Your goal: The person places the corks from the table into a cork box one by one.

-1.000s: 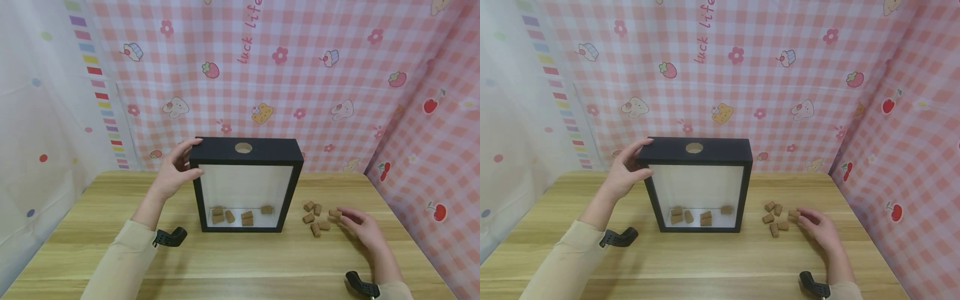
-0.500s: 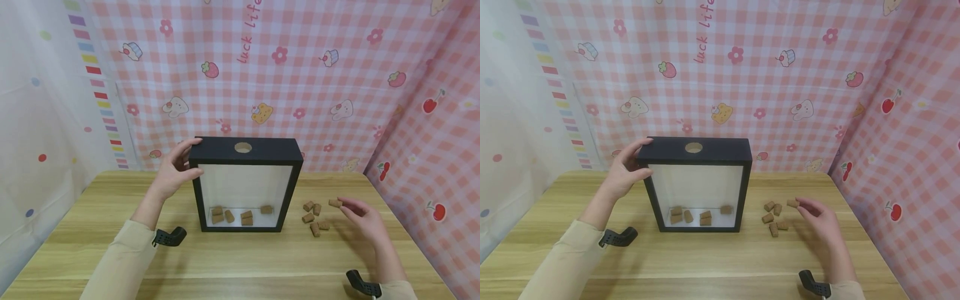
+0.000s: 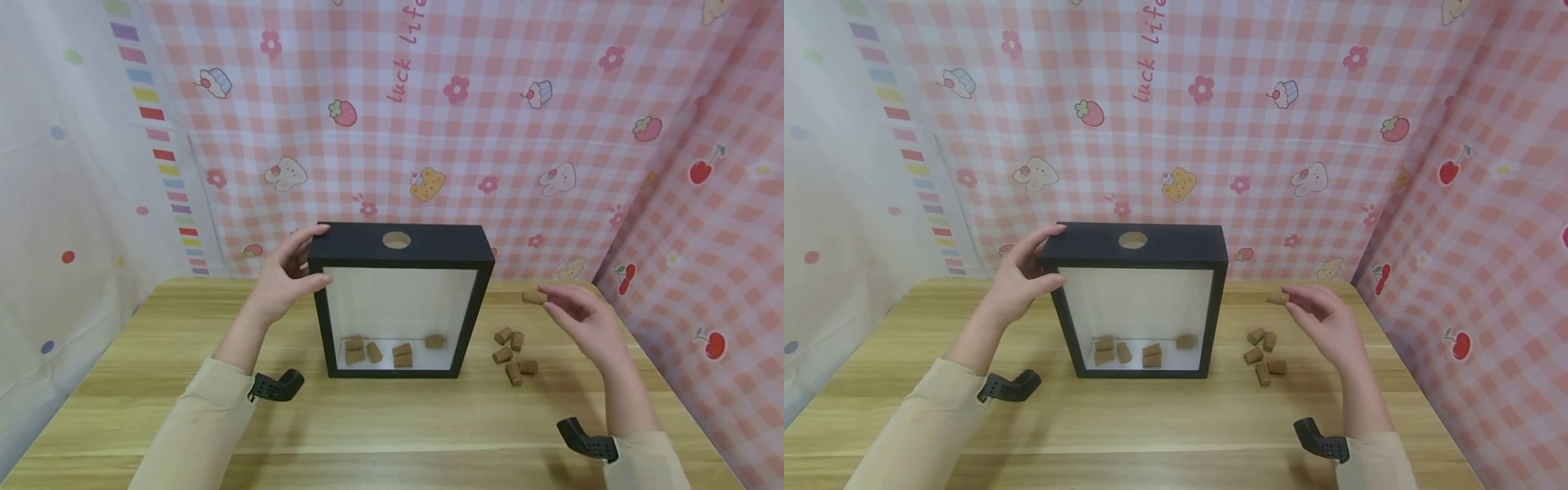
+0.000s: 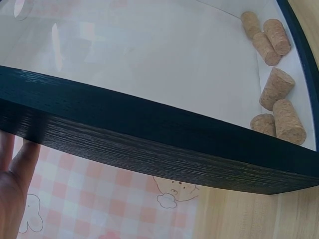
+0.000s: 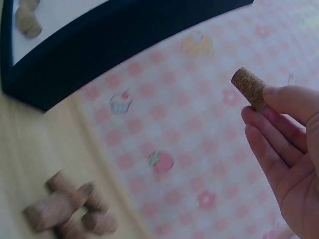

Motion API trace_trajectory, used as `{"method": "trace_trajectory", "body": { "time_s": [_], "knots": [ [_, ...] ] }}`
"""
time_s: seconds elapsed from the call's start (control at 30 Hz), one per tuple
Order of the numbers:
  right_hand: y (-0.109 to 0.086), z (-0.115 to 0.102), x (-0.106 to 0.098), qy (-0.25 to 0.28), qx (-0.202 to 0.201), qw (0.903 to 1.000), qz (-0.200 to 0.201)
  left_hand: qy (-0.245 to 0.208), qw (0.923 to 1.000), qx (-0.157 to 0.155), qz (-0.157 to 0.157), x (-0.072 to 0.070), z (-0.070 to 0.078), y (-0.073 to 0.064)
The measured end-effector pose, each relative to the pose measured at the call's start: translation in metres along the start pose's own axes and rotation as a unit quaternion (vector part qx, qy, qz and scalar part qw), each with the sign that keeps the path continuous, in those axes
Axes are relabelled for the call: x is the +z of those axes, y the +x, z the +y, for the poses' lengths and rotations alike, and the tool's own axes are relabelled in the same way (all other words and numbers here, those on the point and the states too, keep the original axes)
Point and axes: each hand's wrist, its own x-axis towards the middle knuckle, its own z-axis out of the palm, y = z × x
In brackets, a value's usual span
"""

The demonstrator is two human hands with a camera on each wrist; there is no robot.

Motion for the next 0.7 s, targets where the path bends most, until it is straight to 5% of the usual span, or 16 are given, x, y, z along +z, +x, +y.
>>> {"method": "trace_trajectory", "body": {
  "time_s": [0.4,0.7],
  "knots": [
    [0.046,-0.046,-0.003,0.004,-0.126,0.9916,0.031,-0.007,1.0,0.001,-0.002,-0.001,-0.001,0.0],
    [0.074,-0.078,0.001,0.077,-0.186,0.9794,0.017,0.001,1.0,-0.002,-0.001,-0.001,0.0,0.0]
  ]
}}
